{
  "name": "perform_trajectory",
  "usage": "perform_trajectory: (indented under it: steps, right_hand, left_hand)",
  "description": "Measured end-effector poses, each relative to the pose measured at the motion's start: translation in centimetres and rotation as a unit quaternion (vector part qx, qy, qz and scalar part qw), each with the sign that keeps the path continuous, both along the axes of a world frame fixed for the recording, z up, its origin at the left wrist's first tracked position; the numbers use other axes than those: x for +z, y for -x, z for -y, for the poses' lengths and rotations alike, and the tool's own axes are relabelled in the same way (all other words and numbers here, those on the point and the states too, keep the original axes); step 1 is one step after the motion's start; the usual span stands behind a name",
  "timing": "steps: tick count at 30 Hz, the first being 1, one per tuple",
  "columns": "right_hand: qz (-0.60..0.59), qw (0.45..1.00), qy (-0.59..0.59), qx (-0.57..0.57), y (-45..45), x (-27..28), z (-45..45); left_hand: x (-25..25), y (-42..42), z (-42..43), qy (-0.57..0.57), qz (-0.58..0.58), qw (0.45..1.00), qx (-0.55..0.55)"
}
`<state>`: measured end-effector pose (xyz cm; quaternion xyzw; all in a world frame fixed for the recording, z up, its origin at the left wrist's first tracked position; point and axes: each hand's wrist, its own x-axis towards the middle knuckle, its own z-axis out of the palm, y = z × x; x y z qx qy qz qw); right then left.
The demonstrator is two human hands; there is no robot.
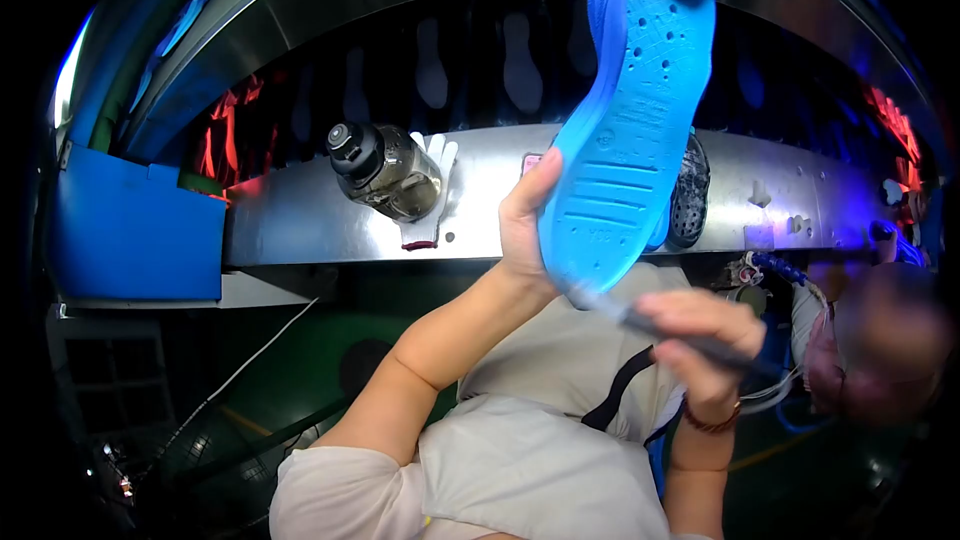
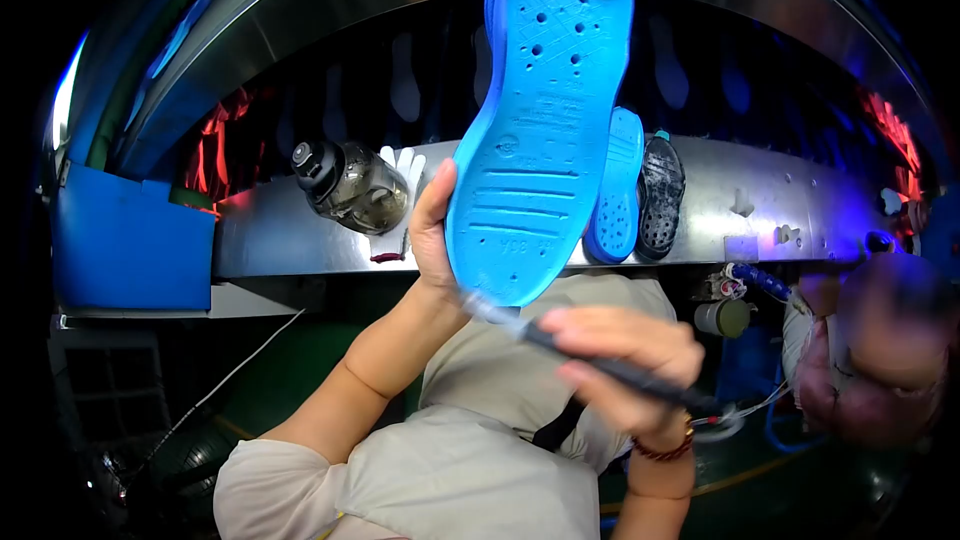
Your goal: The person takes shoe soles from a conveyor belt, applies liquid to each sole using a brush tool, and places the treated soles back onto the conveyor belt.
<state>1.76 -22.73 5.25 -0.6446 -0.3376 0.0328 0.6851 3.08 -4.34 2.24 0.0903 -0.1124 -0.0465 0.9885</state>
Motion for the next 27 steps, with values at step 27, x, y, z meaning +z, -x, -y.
perform_trajectory:
  steps: [27]
  right_hand:
    - [0.17,0.869,0.379,0.268,-3.5,3.1,3.4]
  left_hand:
    - [2.9,0.0,-3.2,-0.449,-0.209,0.817,-0.294]
